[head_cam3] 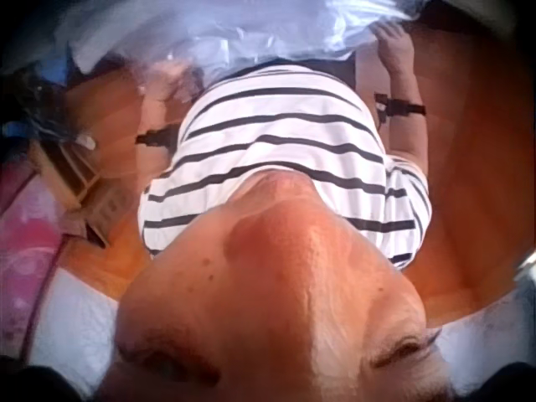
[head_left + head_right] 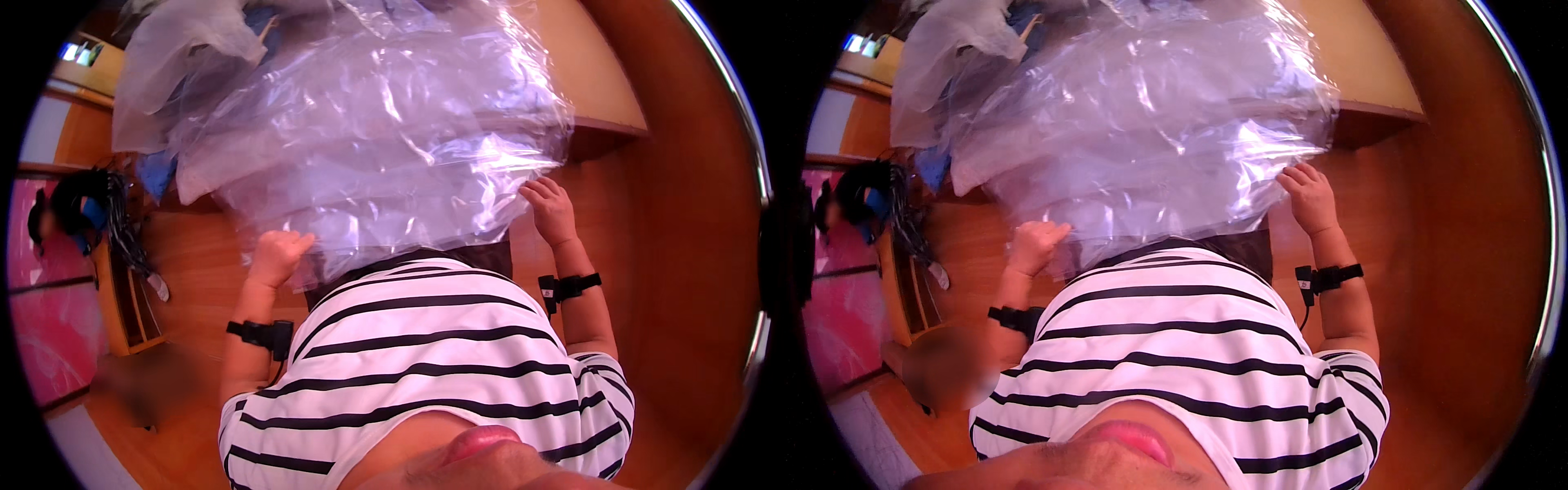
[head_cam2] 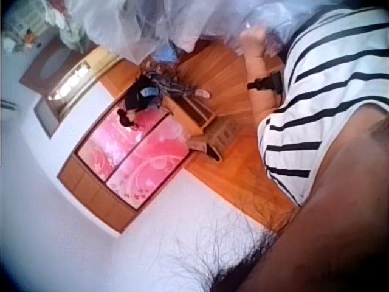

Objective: The person removes a stack of black folders from a large plastic bag, rolls one folder, and then prepares a large clear plastic sheet while seated on a bed.

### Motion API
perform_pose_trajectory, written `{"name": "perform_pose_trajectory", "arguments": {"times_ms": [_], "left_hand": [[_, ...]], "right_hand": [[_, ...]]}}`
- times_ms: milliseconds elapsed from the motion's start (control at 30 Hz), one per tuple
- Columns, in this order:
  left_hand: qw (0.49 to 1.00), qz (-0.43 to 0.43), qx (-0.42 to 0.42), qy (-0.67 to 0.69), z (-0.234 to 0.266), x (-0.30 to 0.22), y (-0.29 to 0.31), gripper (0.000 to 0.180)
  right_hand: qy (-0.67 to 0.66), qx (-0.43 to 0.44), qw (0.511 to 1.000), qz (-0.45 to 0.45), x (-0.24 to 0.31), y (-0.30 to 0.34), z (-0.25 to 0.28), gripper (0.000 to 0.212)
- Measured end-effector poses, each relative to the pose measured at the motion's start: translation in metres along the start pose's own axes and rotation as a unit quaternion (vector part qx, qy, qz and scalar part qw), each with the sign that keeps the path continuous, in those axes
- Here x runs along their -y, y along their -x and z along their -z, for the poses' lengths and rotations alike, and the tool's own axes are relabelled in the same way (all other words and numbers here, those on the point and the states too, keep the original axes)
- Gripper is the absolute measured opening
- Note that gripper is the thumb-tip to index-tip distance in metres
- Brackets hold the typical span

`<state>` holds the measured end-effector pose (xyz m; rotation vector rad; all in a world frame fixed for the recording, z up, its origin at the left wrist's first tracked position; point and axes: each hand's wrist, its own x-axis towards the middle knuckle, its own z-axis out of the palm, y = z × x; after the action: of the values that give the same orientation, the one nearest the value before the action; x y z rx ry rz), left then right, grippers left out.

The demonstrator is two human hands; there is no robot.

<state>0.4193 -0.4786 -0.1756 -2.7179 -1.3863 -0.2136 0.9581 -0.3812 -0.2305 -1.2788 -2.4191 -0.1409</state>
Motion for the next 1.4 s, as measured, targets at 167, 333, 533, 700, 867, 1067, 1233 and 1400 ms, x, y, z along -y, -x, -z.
{"name": "perform_pose_trajectory", "arguments": {"times_ms": [167,333,533,700,867,1067,1233,1400], "left_hand": [[0.999,-0.004,0.015,-0.031,0.003,0.006,0.000,0.011],[0.958,0.155,0.116,0.209,0.006,0.002,0.000,0.029],[0.945,0.193,0.077,0.255,0.008,0.016,-0.014,0.056],[0.989,0.098,-0.041,0.105,-0.035,0.003,-0.086,0.063],[0.982,0.174,-0.041,0.055,-0.055,0.015,-0.079,0.061],[0.953,0.267,-0.128,0.068,-0.057,0.098,-0.090,0.062],[0.873,0.392,-0.270,-0.106,-0.012,0.208,-0.101,0.065],[0.800,0.372,-0.402,-0.244,0.069,0.236,-0.126,0.063]], "right_hand": [[0.037,0.035,0.998,-0.048,0.030,0.029,-0.006,0.031],[-0.114,0.116,0.976,-0.141,0.031,0.045,-0.020,0.045],[-0.266,0.098,0.950,-0.130,0.000,-0.031,0.009,0.065],[-0.140,0.091,0.985,0.048,0.072,-0.139,-0.002,0.071],[-0.050,0.118,0.987,0.098,0.105,-0.179,-0.065,0.078],[-0.024,0.125,0.988,0.082,0.109,-0.175,-0.081,0.079],[-0.014,0.126,0.988,0.087,0.110,-0.179,-0.081,0.078],[-0.010,0.122,0.989,0.087,0.109,-0.180,-0.081,0.077]]}}
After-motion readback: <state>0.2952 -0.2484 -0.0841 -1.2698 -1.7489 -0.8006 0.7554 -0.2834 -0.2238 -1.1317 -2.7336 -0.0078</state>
